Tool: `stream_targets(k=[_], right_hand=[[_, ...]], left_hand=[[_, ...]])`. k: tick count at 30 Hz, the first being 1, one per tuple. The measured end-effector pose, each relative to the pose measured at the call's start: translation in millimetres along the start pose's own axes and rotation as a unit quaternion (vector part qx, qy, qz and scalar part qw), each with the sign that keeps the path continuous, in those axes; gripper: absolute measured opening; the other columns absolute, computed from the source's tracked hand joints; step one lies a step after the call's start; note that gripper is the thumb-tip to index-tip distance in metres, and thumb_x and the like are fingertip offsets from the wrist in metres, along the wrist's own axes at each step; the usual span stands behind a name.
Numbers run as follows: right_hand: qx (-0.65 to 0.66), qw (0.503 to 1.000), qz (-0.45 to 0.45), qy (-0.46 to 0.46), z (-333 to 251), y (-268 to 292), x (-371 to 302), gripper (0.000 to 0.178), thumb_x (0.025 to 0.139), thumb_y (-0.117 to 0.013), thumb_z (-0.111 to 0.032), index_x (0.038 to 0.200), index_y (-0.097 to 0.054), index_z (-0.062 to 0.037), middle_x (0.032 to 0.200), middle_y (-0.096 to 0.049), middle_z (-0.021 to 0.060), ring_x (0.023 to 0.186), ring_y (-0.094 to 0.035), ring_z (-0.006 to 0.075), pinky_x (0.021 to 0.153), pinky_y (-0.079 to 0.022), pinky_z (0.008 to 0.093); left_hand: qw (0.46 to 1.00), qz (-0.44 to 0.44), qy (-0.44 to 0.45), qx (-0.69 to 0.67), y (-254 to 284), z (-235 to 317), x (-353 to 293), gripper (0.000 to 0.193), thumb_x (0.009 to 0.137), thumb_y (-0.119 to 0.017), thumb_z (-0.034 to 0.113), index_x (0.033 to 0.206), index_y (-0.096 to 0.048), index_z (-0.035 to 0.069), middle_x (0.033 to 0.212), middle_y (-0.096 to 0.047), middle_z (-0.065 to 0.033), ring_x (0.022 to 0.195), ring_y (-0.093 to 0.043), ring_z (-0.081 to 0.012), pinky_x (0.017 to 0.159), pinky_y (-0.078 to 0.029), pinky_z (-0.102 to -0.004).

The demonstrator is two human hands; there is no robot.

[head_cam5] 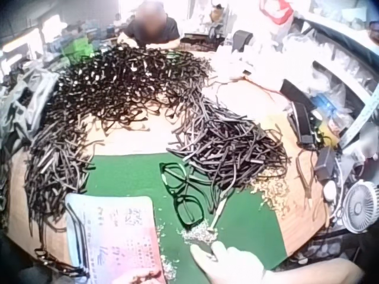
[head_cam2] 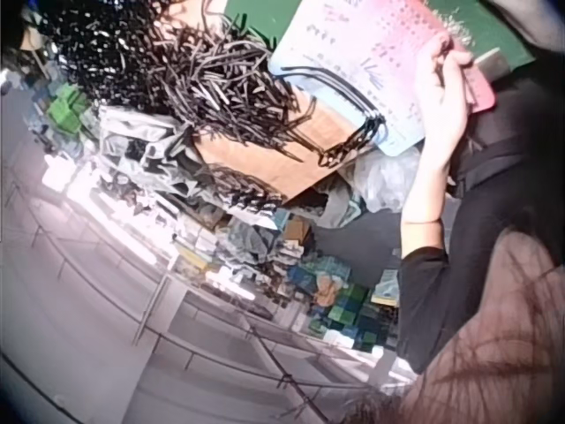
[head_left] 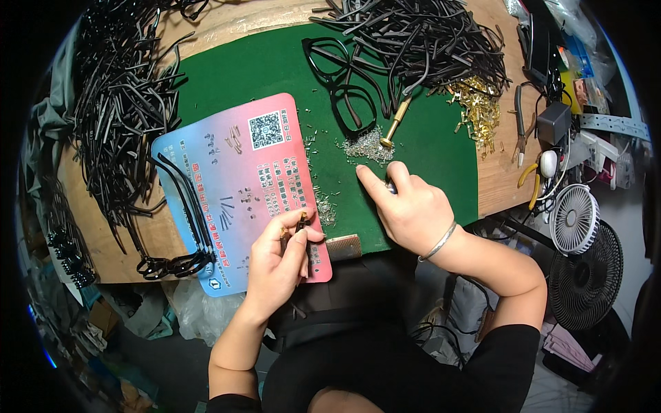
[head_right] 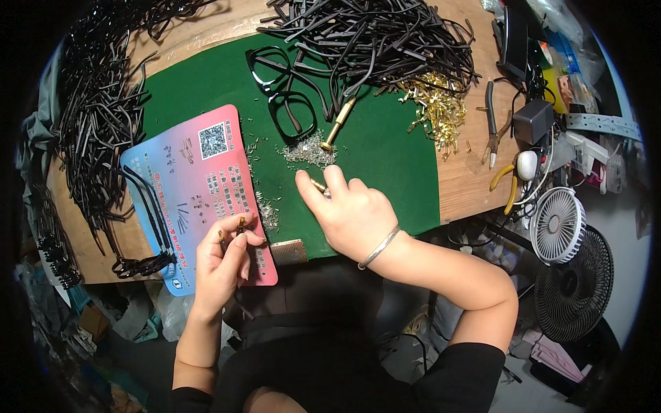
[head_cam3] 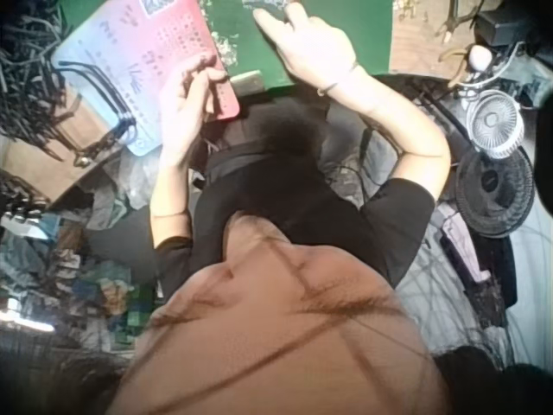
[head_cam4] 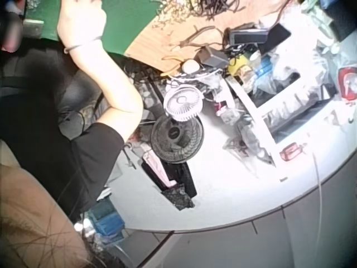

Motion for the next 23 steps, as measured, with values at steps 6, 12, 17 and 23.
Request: stream_targets(k=[6, 12, 17, 23], right_hand=[[-0.077, 0.997, -0.012, 0.015, -9.4, -2.6, 0.3, 0.043, 0.072, -0.056, -0.012, 0.115, -0.053, -0.0106, 0.082, -0.047, 0.0083, 0.049, -0.049, 0.0175, 0.04, -0.046, 0.0283], [0.252, 0.961, -0.109, -0.037, -9.0, 0.1, 3.8, 0.035, 0.083, -0.052, -0.01, 0.118, -0.049, -0.0097, 0.086, -0.049, 0.014, 0.065, -0.06, 0.0297, 0.052, -0.052, 0.0356], [0.397, 0.881, -0.25, -0.058, -46.1, -13.5, 0.5, 0.034, 0.087, -0.051, -0.011, 0.121, -0.049, -0.0129, 0.091, -0.05, 0.0131, 0.075, -0.057, 0.0306, 0.068, -0.05, 0.0374], [0.384, 0.894, -0.229, -0.042, -49.2, -19.1, 3.0, 0.034, 0.088, -0.051, -0.013, 0.122, -0.048, -0.0118, 0.092, -0.05, 0.0127, 0.074, -0.057, 0.0304, 0.067, -0.051, 0.037]], left_hand=[[0.999, 0.012, -0.023, 0.037, -2.2, 2.3, -0.8, 0.026, 0.092, -0.043, 0.001, 0.117, -0.049, -0.002, 0.089, -0.063, -0.0069, 0.05, -0.045, -0.0018, 0.045, -0.038, -0.0164], [0.997, 0.032, -0.025, 0.067, 3.1, 1.6, -2.0, 0.025, 0.091, -0.044, -0.001, 0.115, -0.051, -0.002, 0.089, -0.063, -0.0061, 0.054, -0.049, -0.0027, 0.049, -0.043, -0.018], [0.992, 0.063, -0.038, 0.105, 3.6, 1.8, -1.6, 0.024, 0.09, -0.046, -0.001, 0.113, -0.053, -0.002, 0.09, -0.064, -0.0075, 0.064, -0.056, -0.0062, 0.057, -0.046, -0.0195], [0.971, 0.093, -0.105, 0.192, 3.6, 7.8, -4.4, 0.024, 0.09, -0.048, 0.003, 0.113, -0.054, 0.001, 0.1, -0.064, -0.0115, 0.083, -0.061, -0.0137, 0.073, -0.048, -0.0223]])
Point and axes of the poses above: each hand's wrist, its own x-axis towards the middle knuckle, its own y-axis out of the back of the hand, z = x × y, the point moved 10 cm from there along x, towards the middle knuckle
